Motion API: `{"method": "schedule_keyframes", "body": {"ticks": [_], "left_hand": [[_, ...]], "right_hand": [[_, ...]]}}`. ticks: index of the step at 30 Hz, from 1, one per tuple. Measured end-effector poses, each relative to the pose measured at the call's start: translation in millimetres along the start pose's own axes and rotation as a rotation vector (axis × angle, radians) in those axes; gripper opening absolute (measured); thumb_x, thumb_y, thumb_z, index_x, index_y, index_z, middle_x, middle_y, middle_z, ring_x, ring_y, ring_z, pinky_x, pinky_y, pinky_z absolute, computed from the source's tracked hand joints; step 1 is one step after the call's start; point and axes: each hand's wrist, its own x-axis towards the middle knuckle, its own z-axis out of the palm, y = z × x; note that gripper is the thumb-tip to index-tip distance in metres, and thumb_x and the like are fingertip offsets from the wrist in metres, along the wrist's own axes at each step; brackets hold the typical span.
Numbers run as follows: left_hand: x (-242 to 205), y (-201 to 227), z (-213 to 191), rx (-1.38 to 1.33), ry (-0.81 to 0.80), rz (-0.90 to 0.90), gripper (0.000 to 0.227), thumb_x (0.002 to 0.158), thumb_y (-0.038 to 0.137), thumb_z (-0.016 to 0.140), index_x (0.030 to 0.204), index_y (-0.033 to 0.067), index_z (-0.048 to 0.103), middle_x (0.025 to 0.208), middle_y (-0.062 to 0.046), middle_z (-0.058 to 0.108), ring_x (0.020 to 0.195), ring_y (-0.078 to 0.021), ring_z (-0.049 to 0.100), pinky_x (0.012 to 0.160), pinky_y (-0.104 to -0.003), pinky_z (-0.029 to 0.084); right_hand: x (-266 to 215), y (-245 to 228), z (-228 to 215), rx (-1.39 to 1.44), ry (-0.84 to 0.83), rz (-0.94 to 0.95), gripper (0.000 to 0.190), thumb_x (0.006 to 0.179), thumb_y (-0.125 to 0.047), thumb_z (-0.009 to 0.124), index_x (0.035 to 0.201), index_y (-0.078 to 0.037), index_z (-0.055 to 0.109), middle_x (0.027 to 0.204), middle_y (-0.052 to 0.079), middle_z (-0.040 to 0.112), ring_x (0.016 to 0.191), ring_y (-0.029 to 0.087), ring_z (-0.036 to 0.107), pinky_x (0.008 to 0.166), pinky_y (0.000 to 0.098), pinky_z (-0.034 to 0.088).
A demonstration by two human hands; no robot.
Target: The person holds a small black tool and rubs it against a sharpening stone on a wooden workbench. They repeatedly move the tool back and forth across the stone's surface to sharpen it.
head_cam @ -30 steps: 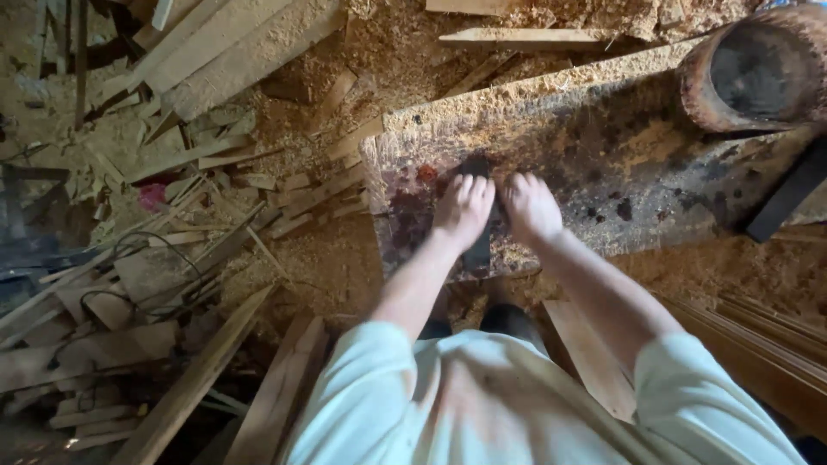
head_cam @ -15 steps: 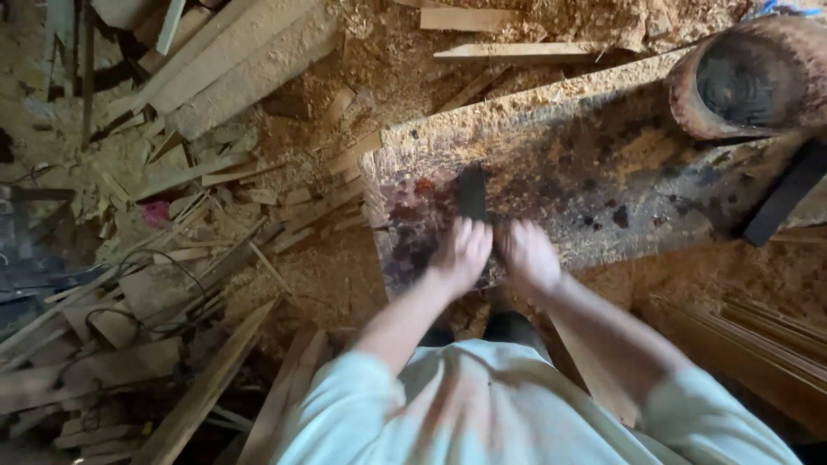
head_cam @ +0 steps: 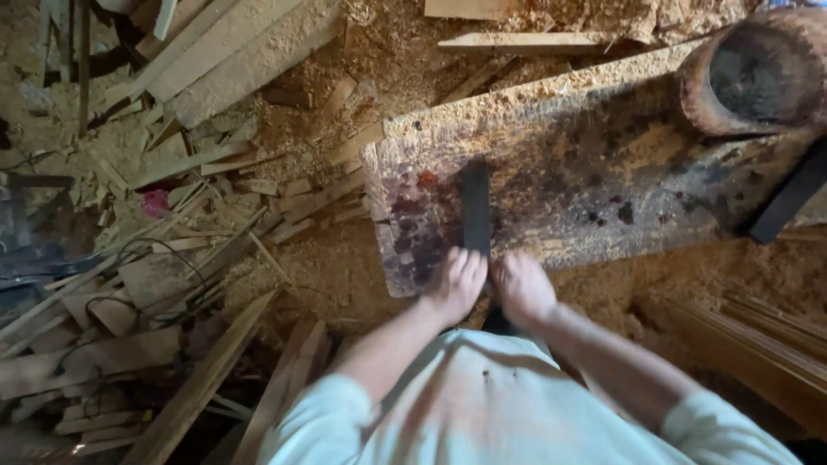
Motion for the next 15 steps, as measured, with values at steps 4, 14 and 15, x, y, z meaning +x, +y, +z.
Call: {"method": "schedule_keyframes", "body": {"ticks": [4, 14, 15], "left_hand": [[7.4, -32.1, 39.0, 0.059, 0.081, 0.01, 0.017, 0.085, 0.01, 0.043, 0.084, 0.0018, 0.058, 0.074, -0.014, 0.048, 0.067, -0.0299, 0.05, 0.057, -0.039, 0.043], [-31.4, -8.0, -13.1, 0.04, -0.007, 0.029, 0.014, 0.084, 0.009, 0.045, 0.079, 0.0026, 0.056, 0.065, -0.01, 0.045, 0.062, -0.026, 0.048, 0.06, -0.035, 0.042], [-16.2, -17.9, -10.9, 0.04, -0.009, 0.028, 0.014, 0.084, 0.009, 0.045, 0.079, 0.0026, 0.056, 0.065, -0.01, 0.045, 0.062, -0.026, 0.048, 0.06, -0.035, 0.042]], "right_hand": [[18.9, 34.6, 52.3, -0.009, -0.076, -0.015, 0.032, 0.075, -0.024, 0.056, 0.098, -0.003, 0.059, 0.086, 0.015, 0.048, 0.082, 0.032, 0.048, 0.066, 0.0395, 0.039], [5.2, -33.2, -5.5, 0.169, -0.069, -0.027, 0.024, 0.078, -0.024, 0.048, 0.091, -0.005, 0.054, 0.084, 0.009, 0.046, 0.082, 0.027, 0.047, 0.074, 0.0361, 0.038], [25.3, -18.6, -4.4, 0.171, -0.069, -0.027, 0.024, 0.078, -0.024, 0.048, 0.091, -0.005, 0.054, 0.084, 0.009, 0.046, 0.082, 0.027, 0.047, 0.074, 0.0361, 0.038]]}}
